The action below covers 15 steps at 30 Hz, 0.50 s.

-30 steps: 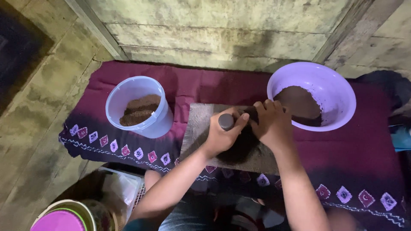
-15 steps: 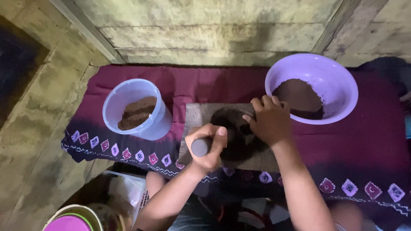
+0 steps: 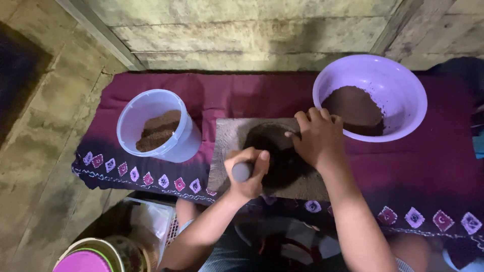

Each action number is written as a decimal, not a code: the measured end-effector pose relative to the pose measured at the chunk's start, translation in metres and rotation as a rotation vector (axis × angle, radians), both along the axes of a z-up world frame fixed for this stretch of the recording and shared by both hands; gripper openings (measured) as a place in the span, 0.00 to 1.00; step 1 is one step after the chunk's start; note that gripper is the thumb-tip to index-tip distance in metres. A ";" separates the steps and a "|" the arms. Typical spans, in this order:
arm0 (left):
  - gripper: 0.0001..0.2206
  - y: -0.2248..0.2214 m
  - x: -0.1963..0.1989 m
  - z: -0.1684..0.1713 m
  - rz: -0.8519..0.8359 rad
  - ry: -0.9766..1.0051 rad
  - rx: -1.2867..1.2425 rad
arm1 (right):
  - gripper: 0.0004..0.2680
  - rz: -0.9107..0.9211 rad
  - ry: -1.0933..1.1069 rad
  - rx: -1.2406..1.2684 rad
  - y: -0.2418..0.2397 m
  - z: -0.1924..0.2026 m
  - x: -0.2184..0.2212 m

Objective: Grinding dark powder on a stone slab using a wooden pestle and a spoon to manage the material.

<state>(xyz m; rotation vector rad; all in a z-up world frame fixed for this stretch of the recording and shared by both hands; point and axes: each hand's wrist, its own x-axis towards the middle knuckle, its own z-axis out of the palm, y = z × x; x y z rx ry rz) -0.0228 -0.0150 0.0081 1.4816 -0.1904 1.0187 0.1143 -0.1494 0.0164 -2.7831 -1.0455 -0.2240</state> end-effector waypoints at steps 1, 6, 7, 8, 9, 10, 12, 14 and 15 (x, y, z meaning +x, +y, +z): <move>0.20 0.000 0.000 -0.006 -0.003 0.008 -0.002 | 0.15 -0.003 0.008 -0.002 -0.001 0.000 0.002; 0.22 0.003 0.002 -0.014 -0.104 -0.102 -0.050 | 0.15 0.019 0.015 0.031 -0.002 0.003 -0.001; 0.22 0.002 -0.004 0.002 -0.101 -0.108 -0.048 | 0.15 0.022 0.009 0.033 -0.003 0.003 0.000; 0.22 0.001 -0.011 0.017 -0.113 -0.105 -0.009 | 0.15 0.040 -0.037 0.067 -0.004 0.001 -0.001; 0.21 0.000 -0.018 0.031 -0.125 -0.103 0.029 | 0.15 0.058 -0.083 0.102 -0.005 -0.001 -0.001; 0.21 -0.002 -0.026 0.045 -0.125 -0.094 0.026 | 0.15 0.058 -0.073 0.100 -0.005 -0.003 -0.003; 0.22 -0.003 -0.039 0.075 -0.124 -0.013 0.093 | 0.15 0.040 -0.111 0.162 -0.004 -0.006 -0.002; 0.22 0.001 -0.039 0.070 -0.118 -0.006 0.099 | 0.16 0.040 -0.158 0.167 -0.003 -0.013 -0.002; 0.22 0.003 -0.039 0.067 -0.112 -0.002 0.105 | 0.16 0.040 -0.207 0.171 -0.003 -0.016 -0.001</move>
